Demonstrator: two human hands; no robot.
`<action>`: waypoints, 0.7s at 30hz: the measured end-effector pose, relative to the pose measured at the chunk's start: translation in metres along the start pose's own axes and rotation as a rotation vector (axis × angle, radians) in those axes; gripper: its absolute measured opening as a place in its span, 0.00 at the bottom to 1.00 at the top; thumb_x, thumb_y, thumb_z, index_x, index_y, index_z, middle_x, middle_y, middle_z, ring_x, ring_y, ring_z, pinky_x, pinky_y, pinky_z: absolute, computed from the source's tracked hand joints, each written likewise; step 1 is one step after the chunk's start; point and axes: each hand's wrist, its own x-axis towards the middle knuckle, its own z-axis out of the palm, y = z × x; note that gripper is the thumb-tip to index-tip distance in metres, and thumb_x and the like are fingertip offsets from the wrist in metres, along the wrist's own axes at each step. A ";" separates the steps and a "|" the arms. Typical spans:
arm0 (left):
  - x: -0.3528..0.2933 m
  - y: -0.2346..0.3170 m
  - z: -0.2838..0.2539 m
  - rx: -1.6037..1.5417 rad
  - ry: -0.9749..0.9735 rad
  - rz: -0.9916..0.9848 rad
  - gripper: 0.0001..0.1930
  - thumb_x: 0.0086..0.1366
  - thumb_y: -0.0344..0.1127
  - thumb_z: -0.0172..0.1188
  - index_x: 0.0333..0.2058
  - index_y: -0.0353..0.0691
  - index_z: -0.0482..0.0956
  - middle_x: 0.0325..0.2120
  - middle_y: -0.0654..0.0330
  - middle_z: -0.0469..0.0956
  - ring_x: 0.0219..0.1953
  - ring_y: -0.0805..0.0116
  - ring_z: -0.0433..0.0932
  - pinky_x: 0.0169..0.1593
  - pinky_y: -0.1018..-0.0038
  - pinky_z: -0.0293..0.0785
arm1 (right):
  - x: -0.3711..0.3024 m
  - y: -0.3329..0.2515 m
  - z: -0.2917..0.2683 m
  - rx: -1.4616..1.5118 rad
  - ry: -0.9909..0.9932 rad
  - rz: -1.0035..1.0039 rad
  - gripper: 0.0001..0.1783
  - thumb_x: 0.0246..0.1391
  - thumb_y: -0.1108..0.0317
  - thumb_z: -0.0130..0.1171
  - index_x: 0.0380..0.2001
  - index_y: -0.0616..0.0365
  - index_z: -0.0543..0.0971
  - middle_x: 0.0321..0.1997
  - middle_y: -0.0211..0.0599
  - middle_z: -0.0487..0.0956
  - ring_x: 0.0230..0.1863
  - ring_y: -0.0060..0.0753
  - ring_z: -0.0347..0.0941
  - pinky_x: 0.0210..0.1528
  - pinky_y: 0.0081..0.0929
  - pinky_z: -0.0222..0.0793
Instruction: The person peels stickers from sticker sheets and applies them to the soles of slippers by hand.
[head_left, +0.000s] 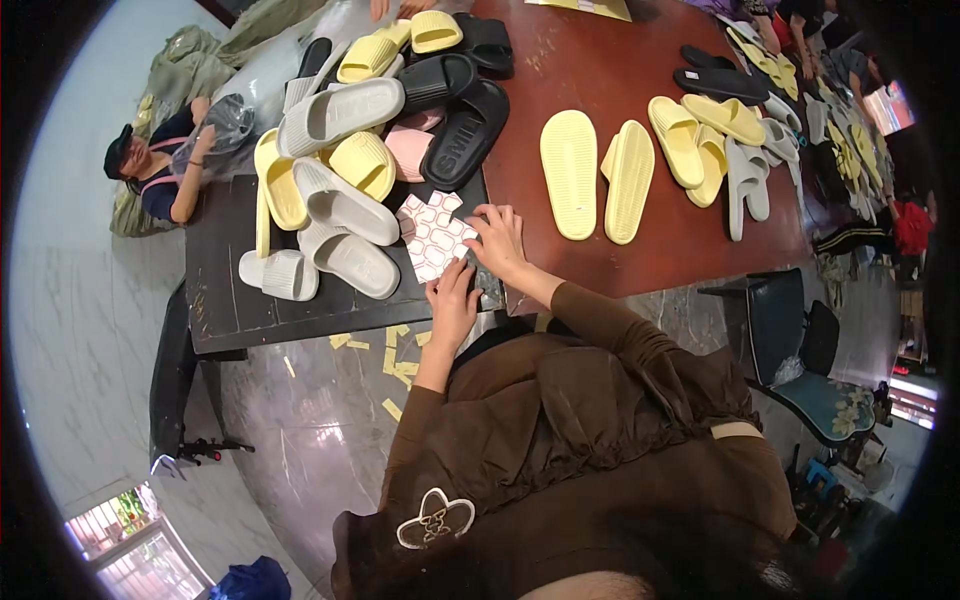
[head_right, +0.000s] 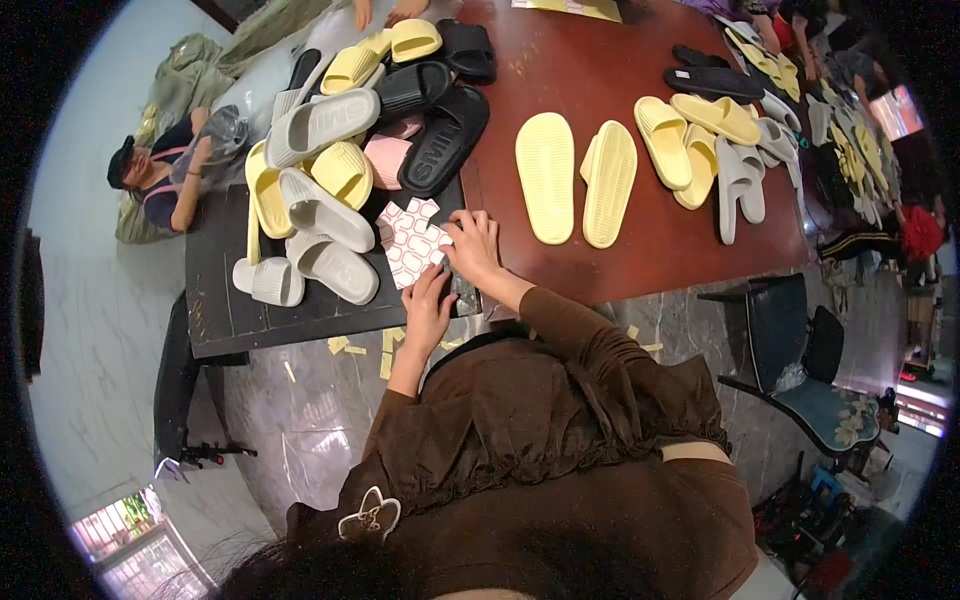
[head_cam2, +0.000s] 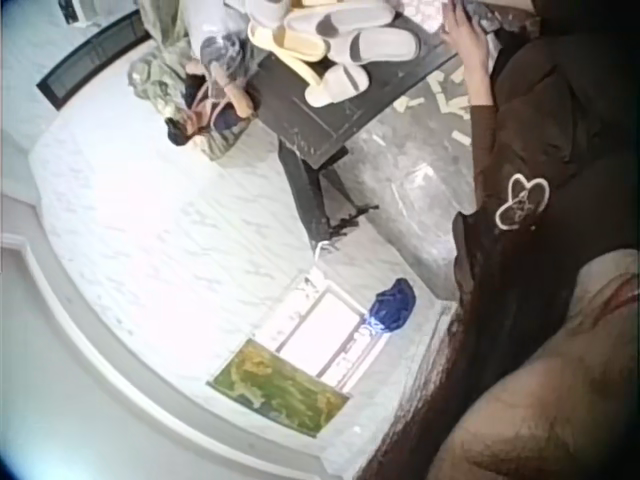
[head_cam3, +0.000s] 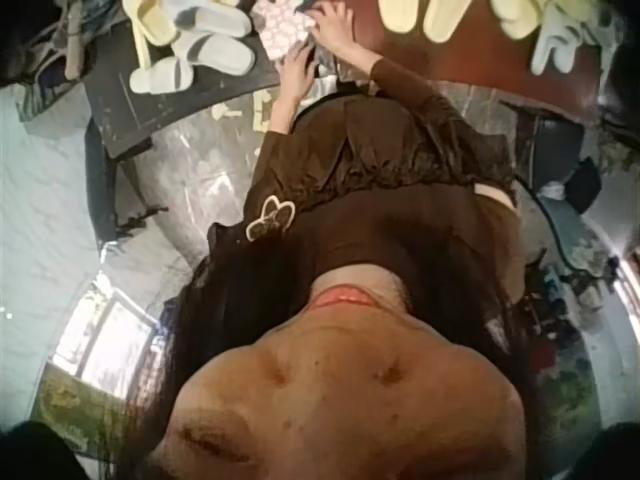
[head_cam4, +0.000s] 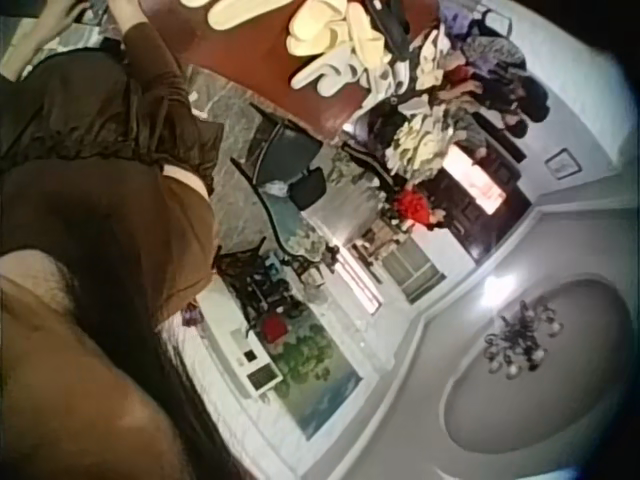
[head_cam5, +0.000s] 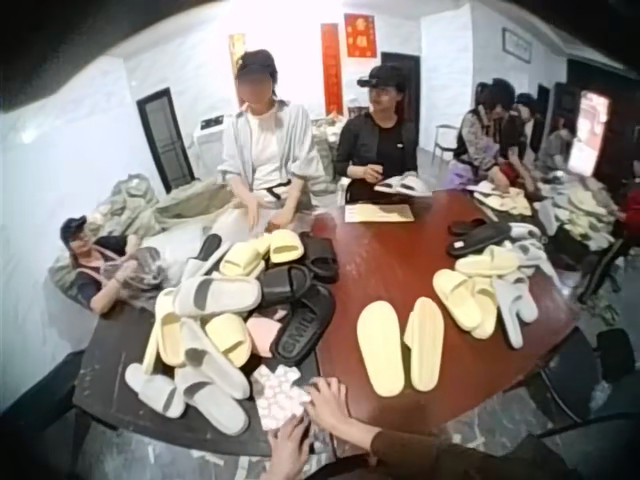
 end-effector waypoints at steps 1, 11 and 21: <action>-0.002 -0.002 0.000 -0.018 0.017 0.012 0.21 0.60 0.30 0.65 0.53 0.40 0.77 0.58 0.55 0.73 0.62 0.57 0.70 0.62 0.58 0.56 | -0.002 0.001 0.001 0.027 0.008 0.001 0.23 0.44 0.62 0.72 0.45 0.54 0.81 0.54 0.32 0.72 0.55 0.43 0.63 0.55 0.44 0.57; 0.015 -0.009 -0.018 -0.120 0.068 -0.028 0.21 0.57 0.26 0.65 0.51 0.39 0.77 0.47 0.50 0.78 0.53 0.49 0.75 0.55 0.56 0.67 | -0.018 0.009 -0.005 0.144 0.003 0.257 0.25 0.44 0.67 0.71 0.47 0.57 0.77 0.45 0.38 0.76 0.53 0.46 0.70 0.53 0.43 0.61; 0.043 0.014 -0.034 -0.299 0.092 -0.030 0.32 0.52 0.23 0.69 0.58 0.35 0.71 0.50 0.49 0.75 0.51 0.50 0.75 0.57 0.65 0.70 | -0.037 0.005 -0.043 0.615 0.002 0.364 0.08 0.51 0.75 0.66 0.34 0.61 0.77 0.31 0.34 0.78 0.30 0.25 0.77 0.31 0.27 0.71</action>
